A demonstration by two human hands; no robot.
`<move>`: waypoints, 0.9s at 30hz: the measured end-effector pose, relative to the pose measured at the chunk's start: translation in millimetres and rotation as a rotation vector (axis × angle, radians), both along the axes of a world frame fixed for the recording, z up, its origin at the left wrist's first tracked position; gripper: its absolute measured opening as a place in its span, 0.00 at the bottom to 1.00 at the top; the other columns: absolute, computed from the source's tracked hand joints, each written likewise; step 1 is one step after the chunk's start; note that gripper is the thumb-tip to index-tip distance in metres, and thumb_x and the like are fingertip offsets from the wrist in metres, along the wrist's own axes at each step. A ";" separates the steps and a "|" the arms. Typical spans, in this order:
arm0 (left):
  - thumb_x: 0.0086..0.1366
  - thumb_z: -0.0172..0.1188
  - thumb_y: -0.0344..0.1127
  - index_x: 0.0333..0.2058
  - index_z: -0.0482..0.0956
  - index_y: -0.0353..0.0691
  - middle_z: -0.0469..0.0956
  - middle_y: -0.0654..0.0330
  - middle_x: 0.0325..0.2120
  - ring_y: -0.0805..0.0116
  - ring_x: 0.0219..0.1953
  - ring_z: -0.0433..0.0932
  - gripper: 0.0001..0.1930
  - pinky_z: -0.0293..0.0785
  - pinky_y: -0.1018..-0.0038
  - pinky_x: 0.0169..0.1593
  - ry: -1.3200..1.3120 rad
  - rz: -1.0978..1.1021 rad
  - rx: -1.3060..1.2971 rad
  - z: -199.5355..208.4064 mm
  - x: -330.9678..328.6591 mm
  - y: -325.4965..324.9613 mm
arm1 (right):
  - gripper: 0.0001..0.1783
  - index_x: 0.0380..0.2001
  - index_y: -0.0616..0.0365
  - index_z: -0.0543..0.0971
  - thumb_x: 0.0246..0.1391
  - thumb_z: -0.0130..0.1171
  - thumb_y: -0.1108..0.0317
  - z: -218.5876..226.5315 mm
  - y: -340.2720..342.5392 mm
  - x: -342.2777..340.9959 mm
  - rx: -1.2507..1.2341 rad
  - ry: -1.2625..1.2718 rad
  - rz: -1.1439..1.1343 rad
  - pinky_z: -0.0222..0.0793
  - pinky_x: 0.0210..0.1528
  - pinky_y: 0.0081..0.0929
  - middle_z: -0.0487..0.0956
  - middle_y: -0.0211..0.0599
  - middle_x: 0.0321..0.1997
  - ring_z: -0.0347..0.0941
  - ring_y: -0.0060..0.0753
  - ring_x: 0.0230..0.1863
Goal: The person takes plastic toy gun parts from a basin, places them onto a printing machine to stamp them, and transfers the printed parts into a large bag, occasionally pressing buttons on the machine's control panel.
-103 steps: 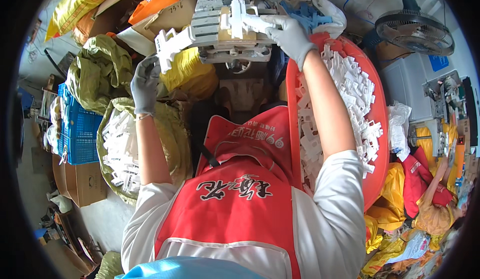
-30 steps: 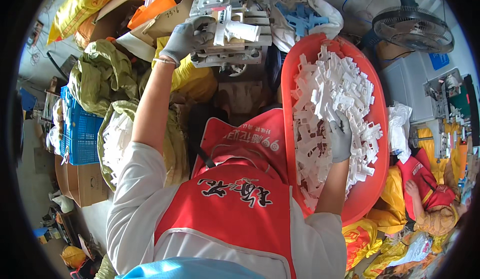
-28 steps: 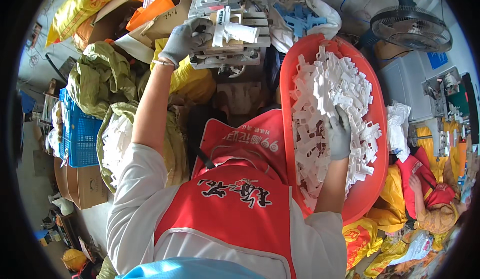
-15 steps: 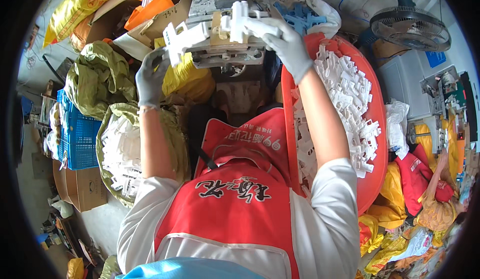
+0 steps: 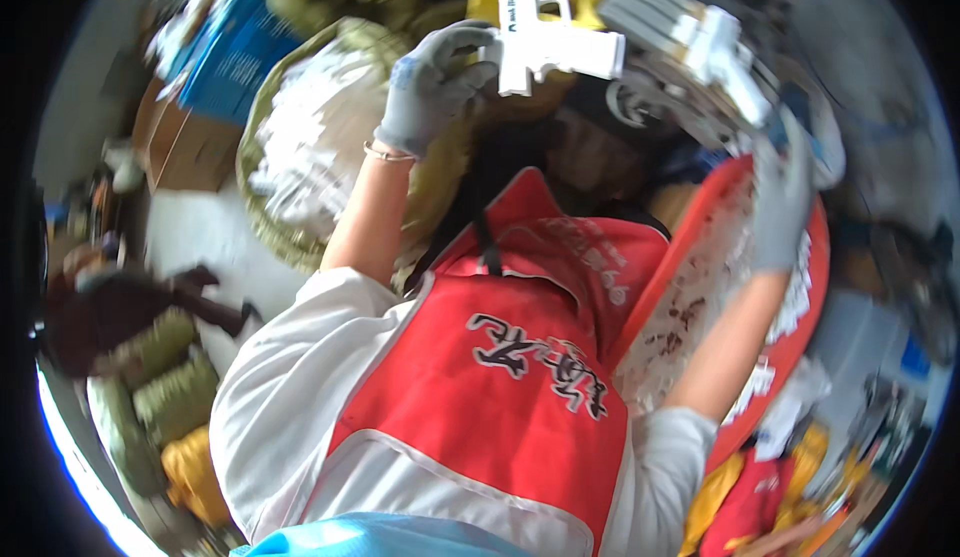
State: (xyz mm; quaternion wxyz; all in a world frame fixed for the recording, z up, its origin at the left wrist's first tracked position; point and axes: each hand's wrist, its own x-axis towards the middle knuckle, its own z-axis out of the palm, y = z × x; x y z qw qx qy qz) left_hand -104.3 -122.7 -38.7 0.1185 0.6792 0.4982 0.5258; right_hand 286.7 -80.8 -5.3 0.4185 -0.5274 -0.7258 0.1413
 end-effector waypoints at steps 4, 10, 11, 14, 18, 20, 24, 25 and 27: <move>0.51 0.67 0.30 0.42 0.78 0.40 0.78 0.57 0.44 0.62 0.45 0.78 0.17 0.73 0.70 0.48 0.061 0.303 -0.053 12.1 -53.1 -56.0 | 0.19 0.54 0.66 0.69 0.61 0.46 0.70 -58.7 -58.6 36.5 -0.149 0.078 -0.097 0.64 0.56 0.29 0.71 0.43 0.55 0.66 0.34 0.56; 0.59 0.61 0.29 0.47 0.77 0.38 0.79 0.59 0.42 0.71 0.41 0.78 0.16 0.74 0.74 0.43 0.267 0.689 -0.083 -22.8 -182.2 -130.5 | 0.16 0.49 0.68 0.73 0.59 0.48 0.73 -166.7 -129.0 121.7 -0.330 0.288 -0.326 0.64 0.55 0.31 0.76 0.42 0.50 0.70 0.37 0.50; 0.61 0.55 0.26 0.49 0.74 0.33 0.76 0.59 0.47 0.70 0.45 0.76 0.17 0.73 0.75 0.46 0.043 0.681 -0.232 -29.3 -199.0 -142.0 | 0.15 0.47 0.67 0.75 0.58 0.49 0.72 -172.8 -140.1 130.9 -0.294 0.212 -0.362 0.64 0.55 0.29 0.77 0.44 0.48 0.70 0.36 0.50; 0.64 0.55 0.36 0.46 0.77 0.31 0.80 0.55 0.41 0.66 0.41 0.79 0.16 0.74 0.75 0.46 0.043 0.707 -0.171 -19.7 -204.9 -149.9 | 0.15 0.46 0.63 0.77 0.58 0.52 0.67 -197.9 -175.1 182.3 -0.167 0.043 -0.473 0.66 0.55 0.32 0.78 0.46 0.47 0.74 0.39 0.49; 0.66 0.54 0.36 0.46 0.79 0.39 0.80 0.60 0.44 0.68 0.41 0.80 0.13 0.76 0.75 0.45 0.547 0.921 -0.152 -11.8 -179.0 -125.8 | 0.18 0.46 0.55 0.78 0.57 0.53 0.57 -231.0 -215.5 208.3 -0.439 -0.117 -0.767 0.69 0.51 0.35 0.79 0.48 0.46 0.75 0.47 0.48; 0.66 0.55 0.34 0.46 0.79 0.36 0.80 0.58 0.43 0.68 0.42 0.80 0.13 0.76 0.75 0.46 0.498 0.834 -0.152 -5.0 -136.7 -102.3 | 0.19 0.45 0.51 0.78 0.55 0.53 0.54 -263.9 -228.0 206.2 -0.634 -0.133 -0.750 0.69 0.51 0.38 0.78 0.50 0.46 0.74 0.50 0.49; 0.64 0.55 0.27 0.45 0.78 0.32 0.80 0.56 0.43 0.68 0.42 0.79 0.12 0.74 0.75 0.49 0.497 0.532 0.018 -2.8 -95.7 -65.4 | 0.24 0.51 0.50 0.75 0.52 0.55 0.54 -310.9 -228.5 160.7 -0.948 -0.296 -0.671 0.66 0.55 0.37 0.77 0.50 0.49 0.73 0.47 0.52; 0.64 0.55 0.28 0.45 0.78 0.32 0.79 0.56 0.43 0.67 0.43 0.79 0.12 0.74 0.74 0.49 0.460 0.466 -0.004 -0.8 -79.9 -60.4 | 0.25 0.52 0.48 0.74 0.51 0.55 0.54 -328.2 -226.8 156.2 -0.995 -0.356 -0.720 0.65 0.56 0.39 0.76 0.51 0.50 0.72 0.49 0.53; 0.64 0.55 0.30 0.46 0.78 0.34 0.79 0.56 0.43 0.65 0.45 0.78 0.12 0.72 0.72 0.51 0.490 0.342 -0.024 -1.4 -59.1 -50.5 | 0.23 0.52 0.45 0.74 0.52 0.55 0.53 -336.4 -219.8 148.8 -1.115 -0.330 -0.753 0.66 0.56 0.38 0.75 0.50 0.52 0.71 0.49 0.54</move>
